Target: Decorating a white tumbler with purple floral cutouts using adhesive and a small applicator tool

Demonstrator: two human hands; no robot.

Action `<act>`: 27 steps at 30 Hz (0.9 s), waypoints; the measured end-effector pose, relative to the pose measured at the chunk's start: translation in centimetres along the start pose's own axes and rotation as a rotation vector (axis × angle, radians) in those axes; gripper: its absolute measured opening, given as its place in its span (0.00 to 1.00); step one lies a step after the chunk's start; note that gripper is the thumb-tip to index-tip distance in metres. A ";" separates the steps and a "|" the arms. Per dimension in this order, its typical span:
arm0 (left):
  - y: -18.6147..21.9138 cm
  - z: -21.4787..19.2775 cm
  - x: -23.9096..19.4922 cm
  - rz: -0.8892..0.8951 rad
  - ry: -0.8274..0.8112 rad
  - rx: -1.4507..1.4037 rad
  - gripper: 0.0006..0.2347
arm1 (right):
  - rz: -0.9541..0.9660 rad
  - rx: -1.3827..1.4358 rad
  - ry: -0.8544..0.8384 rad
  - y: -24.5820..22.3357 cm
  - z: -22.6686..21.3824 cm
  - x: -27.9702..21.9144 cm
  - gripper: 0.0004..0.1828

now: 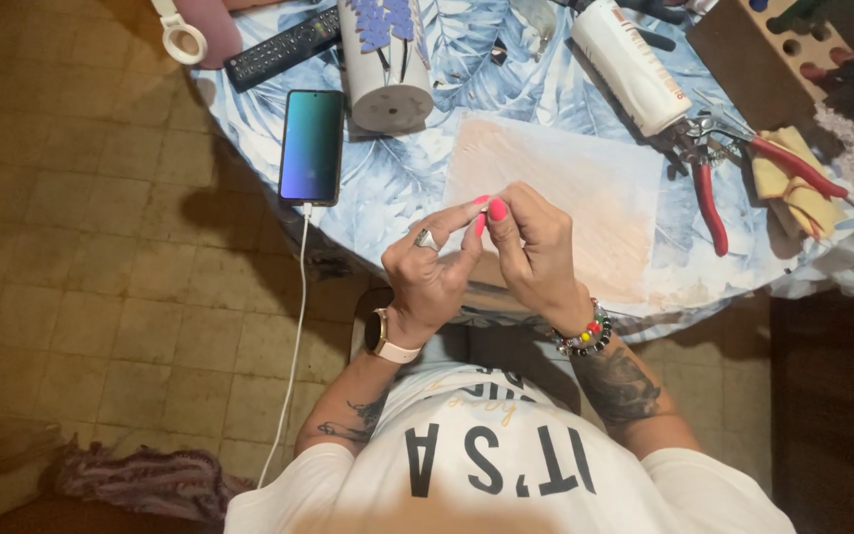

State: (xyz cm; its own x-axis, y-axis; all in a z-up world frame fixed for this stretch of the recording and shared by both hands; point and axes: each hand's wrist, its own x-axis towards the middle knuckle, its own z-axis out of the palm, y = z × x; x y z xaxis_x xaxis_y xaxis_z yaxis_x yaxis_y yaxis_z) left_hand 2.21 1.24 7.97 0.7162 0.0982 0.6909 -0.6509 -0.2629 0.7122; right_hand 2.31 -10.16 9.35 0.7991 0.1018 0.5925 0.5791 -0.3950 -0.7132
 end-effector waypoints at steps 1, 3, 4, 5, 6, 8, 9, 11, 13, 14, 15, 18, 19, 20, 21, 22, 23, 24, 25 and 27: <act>0.0 -0.1 -0.1 -0.002 -0.002 -0.003 0.06 | 0.003 -0.003 0.000 -0.2 0.0 0.0 0.16; 0.0 -0.2 -0.1 -0.014 0.000 -0.026 0.06 | 0.004 0.019 -0.011 -0.5 0.1 0.1 0.17; 0.0 -0.2 0.0 -0.014 0.000 -0.027 0.06 | 0.004 0.019 -0.011 -0.4 0.1 0.0 0.17; 0.1 -0.3 0.0 -0.020 -0.002 -0.034 0.05 | 0.009 0.033 -0.021 -0.4 0.1 0.0 0.17; 0.1 -0.4 0.1 -0.025 -0.004 -0.040 0.05 | 0.014 0.047 -0.031 -0.3 0.1 -0.1 0.18; 0.2 -0.5 0.1 -0.033 -0.009 -0.047 0.05 | 0.016 0.063 -0.044 -0.3 0.1 0.0 0.18; 0.2 -0.5 0.1 -0.041 -0.014 -0.052 0.05 | 0.019 0.080 -0.058 -0.4 0.1 -0.1 0.19; 0.1 -0.5 0.0 -0.047 -0.014 -0.051 0.05 | 0.030 0.088 -0.064 0.0 0.1 -0.3 0.17; -0.1 -0.5 -0.1 -0.048 -0.014 -0.051 0.04 | 0.037 0.094 -0.068 0.2 0.1 -0.4 0.16; -0.2 -0.5 -0.1 -0.054 -0.018 -0.057 0.05 | 0.050 0.101 -0.072 0.2 0.1 -0.4 0.17; -0.3 -0.5 -0.2 -0.060 -0.021 -0.063 0.05 | 0.064 0.108 -0.077 0.2 0.2 -0.4 0.17; -0.4 -0.4 -0.3 -0.061 -0.025 -0.042 0.05 | 0.082 0.112 -0.091 0.7 0.2 -0.7 0.16; -0.4 -0.5 -0.2 -0.061 -0.025 -0.042 0.05 | 0.082 0.112 -0.091 0.7 0.2 -0.7 0.16; -0.3 -0.5 -0.2 -0.065 -0.025 -0.037 0.05 | 0.090 0.111 -0.093 0.8 0.2 -0.7 0.16; -0.3 -0.5 -0.2 -0.068 -0.026 -0.033 0.05 | 0.098 0.109 -0.094 0.8 0.1 -0.8 0.15; -0.4 -0.4 -0.3 -0.069 -0.028 -0.033 0.05 | 0.100 0.109 -0.093 0.9 0.1 -0.9 0.15; -0.4 -0.4 -0.4 -0.069 -0.026 -0.026 0.05 | 0.111 0.104 -0.095 1.1 0.2 -1.0 0.15; -0.5 -0.3 -0.5 -0.069 -0.023 -0.018 0.05 | 0.121 0.100 -0.096 1.2 0.2 -1.0 0.15; -0.6 -0.3 -0.6 -0.069 -0.024 -0.019 0.05 | 0.122 0.100 -0.095 1.3 0.2 -1.0 0.15; -0.8 -0.2 -0.8 -0.090 -0.036 -0.015 0.05 | 0.130 0.097 -0.097 1.4 0.2 -1.1 0.14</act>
State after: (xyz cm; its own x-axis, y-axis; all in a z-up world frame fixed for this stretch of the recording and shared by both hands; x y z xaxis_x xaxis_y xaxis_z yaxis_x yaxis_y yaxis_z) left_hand 2.12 1.59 6.87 0.7802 0.0866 0.6196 -0.5872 -0.2402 0.7730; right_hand 2.28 -10.60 7.66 0.8772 0.1452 0.4576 0.4792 -0.3209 -0.8169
